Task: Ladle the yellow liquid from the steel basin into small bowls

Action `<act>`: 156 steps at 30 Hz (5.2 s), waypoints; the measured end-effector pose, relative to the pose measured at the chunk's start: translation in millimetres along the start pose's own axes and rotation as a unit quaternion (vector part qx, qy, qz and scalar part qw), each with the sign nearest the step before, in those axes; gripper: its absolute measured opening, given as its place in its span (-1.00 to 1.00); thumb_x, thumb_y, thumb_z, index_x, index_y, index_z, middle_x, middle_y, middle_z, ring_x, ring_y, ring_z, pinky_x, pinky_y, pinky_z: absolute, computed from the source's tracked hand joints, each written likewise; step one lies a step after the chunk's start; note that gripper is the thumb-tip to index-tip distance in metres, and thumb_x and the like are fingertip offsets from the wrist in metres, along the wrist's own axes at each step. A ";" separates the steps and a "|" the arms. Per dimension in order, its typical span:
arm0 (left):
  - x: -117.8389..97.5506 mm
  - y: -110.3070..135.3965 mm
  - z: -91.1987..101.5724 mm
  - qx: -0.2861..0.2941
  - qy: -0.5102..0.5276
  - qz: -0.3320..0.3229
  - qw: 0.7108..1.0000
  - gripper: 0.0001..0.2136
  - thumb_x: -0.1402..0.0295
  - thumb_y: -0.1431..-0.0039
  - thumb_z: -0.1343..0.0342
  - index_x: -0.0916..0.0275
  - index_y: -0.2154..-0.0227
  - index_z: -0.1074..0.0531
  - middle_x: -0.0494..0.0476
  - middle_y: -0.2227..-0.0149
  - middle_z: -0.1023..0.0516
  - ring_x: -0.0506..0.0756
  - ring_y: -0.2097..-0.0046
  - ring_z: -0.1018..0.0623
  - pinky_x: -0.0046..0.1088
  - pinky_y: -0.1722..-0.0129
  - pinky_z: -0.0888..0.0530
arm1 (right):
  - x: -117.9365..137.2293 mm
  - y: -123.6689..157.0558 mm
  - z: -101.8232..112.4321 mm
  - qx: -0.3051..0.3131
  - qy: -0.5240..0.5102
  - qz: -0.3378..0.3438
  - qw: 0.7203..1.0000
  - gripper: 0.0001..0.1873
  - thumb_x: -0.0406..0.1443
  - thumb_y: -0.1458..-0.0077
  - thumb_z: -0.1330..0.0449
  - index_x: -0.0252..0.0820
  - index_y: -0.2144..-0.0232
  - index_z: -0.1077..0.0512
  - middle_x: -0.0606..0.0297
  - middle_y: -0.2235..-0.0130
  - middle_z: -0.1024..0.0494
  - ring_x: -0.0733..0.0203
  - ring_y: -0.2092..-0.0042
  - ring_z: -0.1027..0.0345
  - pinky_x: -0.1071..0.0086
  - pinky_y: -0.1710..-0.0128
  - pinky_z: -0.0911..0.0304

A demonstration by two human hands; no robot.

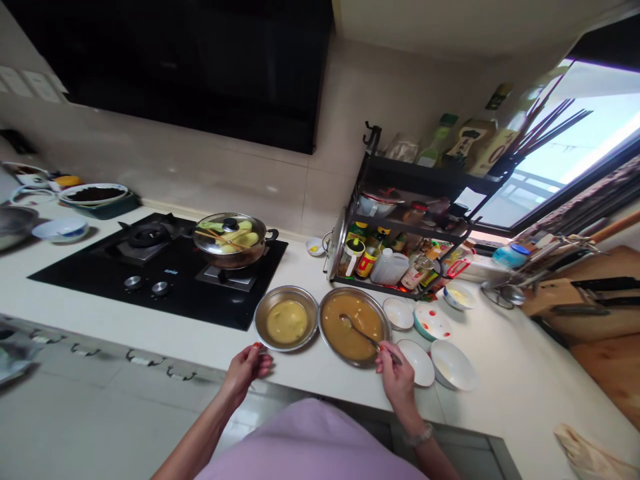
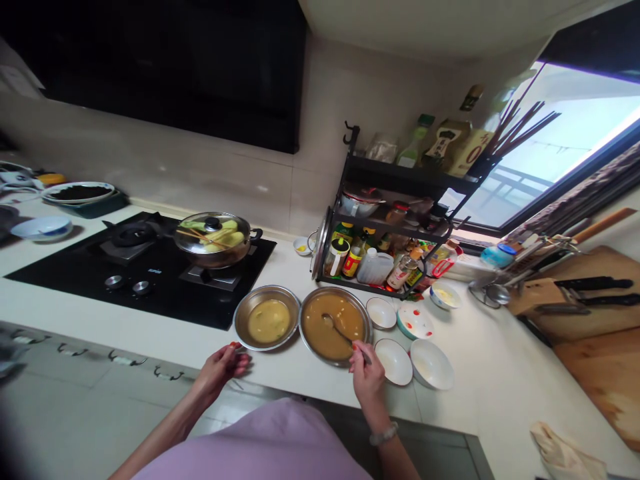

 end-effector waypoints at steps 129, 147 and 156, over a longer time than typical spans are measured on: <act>2.1 -11.9 22.1 -0.026 0.041 0.003 0.999 -0.86 0.39 -0.28 0.01 0.37 0.20 -0.35 0.19 0.50 -0.57 0.00 0.52 -0.56 -0.54 0.52 -0.50 | 24.7 -14.7 -90.8 0.042 -0.152 -0.032 0.987 -0.67 -0.06 -0.07 -0.22 -0.23 0.31 -0.46 0.32 0.56 -0.48 0.30 0.61 -0.32 0.42 0.63 -0.30; 0.7 -10.5 4.1 -0.012 0.021 0.010 1.000 -0.90 0.40 -0.26 -0.03 0.33 0.32 -0.35 0.19 0.51 -0.57 0.00 0.54 -0.56 -0.54 0.53 -0.50 | 21.2 -15.6 -10.6 -0.017 -0.035 0.006 0.999 -0.69 -0.08 -0.01 -0.23 -0.21 0.33 -0.50 0.32 0.51 -0.48 0.29 0.59 -0.30 0.39 0.61 -0.29; 0.2 -6.0 -3.3 -0.011 0.013 0.014 1.000 -0.87 0.40 -0.26 -0.02 0.33 0.39 -0.35 0.18 0.52 -0.58 0.00 0.55 -0.56 -0.54 0.53 -0.51 | -22.7 -11.9 15.3 -0.133 -0.137 -0.177 0.965 -0.58 -0.04 0.16 -0.33 -0.22 0.36 -0.41 0.36 0.63 -0.47 0.25 0.64 -0.28 0.40 0.67 -0.19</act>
Point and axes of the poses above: each hand's wrist, its own y-axis away from the middle knuckle, its own z-axis out of the back of the hand, x = y × z, the point moved 9 cm from there along -y, towards the middle knuckle
